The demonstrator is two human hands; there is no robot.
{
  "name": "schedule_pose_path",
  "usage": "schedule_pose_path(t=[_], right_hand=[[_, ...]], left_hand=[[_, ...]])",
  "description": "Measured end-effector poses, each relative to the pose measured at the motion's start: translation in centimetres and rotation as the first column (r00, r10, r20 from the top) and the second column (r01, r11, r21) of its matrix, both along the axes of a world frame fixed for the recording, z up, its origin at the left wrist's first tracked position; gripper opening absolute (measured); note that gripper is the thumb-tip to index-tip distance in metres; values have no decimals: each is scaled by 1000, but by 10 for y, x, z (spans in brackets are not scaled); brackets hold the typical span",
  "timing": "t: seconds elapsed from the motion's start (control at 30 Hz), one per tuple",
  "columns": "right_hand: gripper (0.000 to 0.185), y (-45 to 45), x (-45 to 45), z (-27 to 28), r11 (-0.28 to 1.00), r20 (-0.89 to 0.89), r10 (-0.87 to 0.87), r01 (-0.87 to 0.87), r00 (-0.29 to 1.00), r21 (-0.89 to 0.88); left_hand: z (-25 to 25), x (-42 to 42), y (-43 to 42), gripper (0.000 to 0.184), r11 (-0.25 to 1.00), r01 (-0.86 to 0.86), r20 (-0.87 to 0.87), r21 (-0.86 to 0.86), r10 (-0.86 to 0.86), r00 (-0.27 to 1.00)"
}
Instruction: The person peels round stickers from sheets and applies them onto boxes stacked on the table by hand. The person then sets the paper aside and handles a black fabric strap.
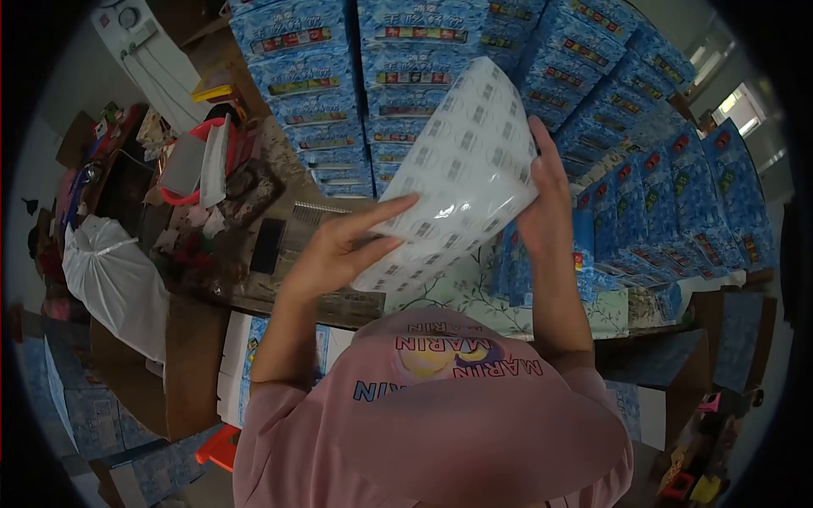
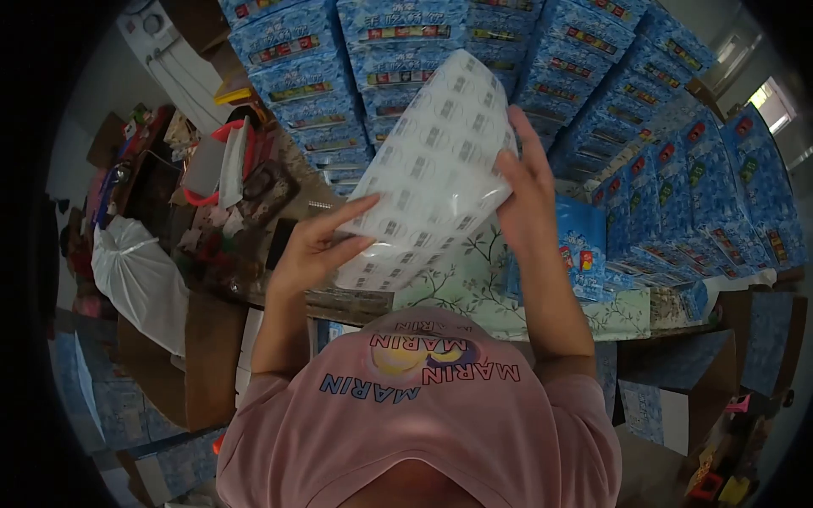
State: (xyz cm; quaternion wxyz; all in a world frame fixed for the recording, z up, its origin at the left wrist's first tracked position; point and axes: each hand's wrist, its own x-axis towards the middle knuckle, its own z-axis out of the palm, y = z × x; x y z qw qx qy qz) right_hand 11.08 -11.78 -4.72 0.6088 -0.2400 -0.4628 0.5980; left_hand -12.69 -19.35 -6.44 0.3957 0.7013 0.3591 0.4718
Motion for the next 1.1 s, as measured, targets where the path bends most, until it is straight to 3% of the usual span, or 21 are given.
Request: schedule_pose_path(t=[0.03,0.1,0.17,0.2,0.27,0.3,0.37,0.4,0.43,0.47,0.5,0.53,0.57,0.6,0.67,0.73,0.87,0.93,0.97,1.03,1.1], right_hand=[[58,14,7,9,998,-176,2,-14,984,-66],[58,40,29,14,993,-195,93,-104,976,-48],[53,56,43,21,933,101,345,-352,933,70],[53,61,49,21,934,103,341,-349,934,78],[44,69,58,21,868,470,452,-495,758,-35],[34,57,46,29,872,457,445,-489,770,-25],[33,56,34,24,914,505,358,-405,785,-17],[32,55,27,21,948,552,268,-320,789,-4],[32,53,19,18,947,553,269,-321,788,-2],[33,47,9,14,982,405,159,-186,900,29],[34,40,-1,9,999,241,36,-45,970,32],[34,34,-11,3,998,239,42,-50,970,28],[32,28,-21,-3,1000,88,-19,17,996,24],[29,22,-30,-9,996,-66,-83,83,994,6],[25,12,-48,-27,996,-133,-84,85,988,3],[17,2,-60,-42,998,-201,-53,56,978,12],[17,-9,-73,-50,1000,-151,-26,26,988,-4],[23,-7,-63,-42,996,-47,26,-22,999,85],[23,-5,-57,-35,996,-47,22,-18,999,88],[26,-2,-46,-22,945,173,318,-326,932,15],[28,-1,-38,-22,928,278,341,-368,898,50]], left_hand=[[7,-9,4,45,1000,19,-2,14,-19,1000],[19,-30,12,38,985,147,-191,-95,-163,968],[27,-45,18,35,979,183,-210,-94,-199,957],[33,-51,20,35,964,219,-299,-150,-255,920],[37,-62,26,34,947,247,-383,-206,-311,870],[34,-68,31,37,930,284,-422,-234,-361,832],[33,-70,34,39,909,319,-456,-269,-412,789],[34,-70,35,40,991,40,-633,125,48,773],[36,-70,36,41,826,-178,-594,535,518,616],[39,-66,37,46,757,-427,-428,494,640,639],[31,-59,37,46,756,-430,-429,493,641,636],[14,-49,37,51,760,-550,-113,346,616,780],[1,-36,32,56,777,-608,231,166,568,790],[-5,-13,20,65,842,-539,300,-21,520,800],[-41,21,11,74,880,-221,481,-421,423,768],[-56,42,9,60,754,421,818,-505,262,512],[-47,50,7,53,768,426,853,-479,294,430],[-42,36,6,51,816,164,728,-554,379,570],[-41,30,6,51,818,167,730,-551,375,572],[-42,21,2,50,871,-51,626,-489,390,675],[-34,18,-2,51,884,-153,626,-441,426,654]])
